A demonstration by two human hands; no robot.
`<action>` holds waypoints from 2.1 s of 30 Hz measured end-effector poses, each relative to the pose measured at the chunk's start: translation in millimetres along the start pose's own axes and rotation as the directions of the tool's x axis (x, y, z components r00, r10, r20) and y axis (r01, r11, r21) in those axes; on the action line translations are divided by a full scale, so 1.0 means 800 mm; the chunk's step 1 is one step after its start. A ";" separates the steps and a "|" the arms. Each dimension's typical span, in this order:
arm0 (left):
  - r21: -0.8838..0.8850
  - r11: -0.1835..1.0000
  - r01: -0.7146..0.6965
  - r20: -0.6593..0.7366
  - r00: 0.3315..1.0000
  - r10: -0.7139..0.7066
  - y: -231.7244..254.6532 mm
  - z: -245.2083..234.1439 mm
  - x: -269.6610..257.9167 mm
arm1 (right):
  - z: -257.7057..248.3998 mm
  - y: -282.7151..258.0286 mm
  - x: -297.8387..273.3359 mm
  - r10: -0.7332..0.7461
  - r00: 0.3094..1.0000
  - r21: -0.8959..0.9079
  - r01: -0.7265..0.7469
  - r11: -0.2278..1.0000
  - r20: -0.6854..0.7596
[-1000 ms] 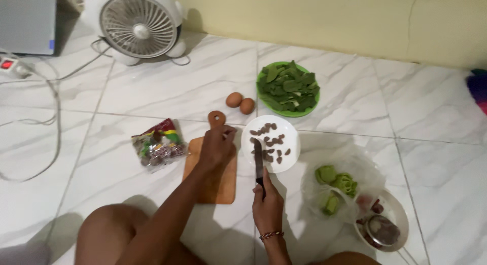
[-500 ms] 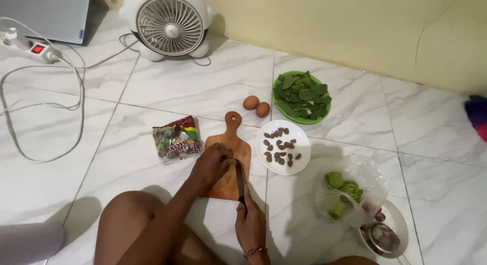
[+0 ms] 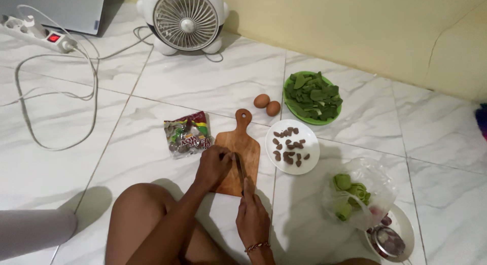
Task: The person slices tamarind pods on a wooden cutting board with a knife and places the pieces onto a white plate.
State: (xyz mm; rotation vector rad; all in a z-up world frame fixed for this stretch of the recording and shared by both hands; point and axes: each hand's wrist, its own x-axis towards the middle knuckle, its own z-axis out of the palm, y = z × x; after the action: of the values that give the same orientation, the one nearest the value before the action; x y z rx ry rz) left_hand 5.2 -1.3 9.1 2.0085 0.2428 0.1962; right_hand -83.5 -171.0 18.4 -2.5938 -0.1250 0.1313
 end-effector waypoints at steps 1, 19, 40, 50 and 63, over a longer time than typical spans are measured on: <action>0.002 1.000 0.004 0.002 1.000 -0.004 -0.002 0.001 -0.001 | 0.000 -0.001 -0.001 0.002 1.000 0.001 -0.002 1.000 0.004; -0.044 0.993 0.108 -0.039 0.993 -0.109 -0.018 0.016 0.006 | -0.001 -0.001 0.001 -0.028 0.997 -0.150 0.038 0.988 0.072; -0.063 0.997 0.040 -0.049 0.998 -0.043 -0.030 0.021 0.006 | 0.056 0.023 0.010 -0.065 0.995 -0.244 0.082 0.966 0.078; -0.038 0.996 -0.086 -0.161 0.984 0.079 -0.040 0.028 -0.004 | 0.026 0.031 -0.007 -0.108 0.992 -0.246 0.119 0.962 0.058; 0.037 0.997 -0.070 -0.085 0.994 0.073 -0.019 0.018 -0.010 | -0.008 0.029 0.010 0.047 0.999 -0.021 -0.047 0.999 -0.013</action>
State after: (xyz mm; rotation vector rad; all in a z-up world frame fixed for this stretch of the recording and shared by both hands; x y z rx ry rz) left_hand -0.6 -9.4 -10.8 2.0467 0.2299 0.3268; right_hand -73.1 -193.5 11.2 -2.6190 -0.0612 0.1311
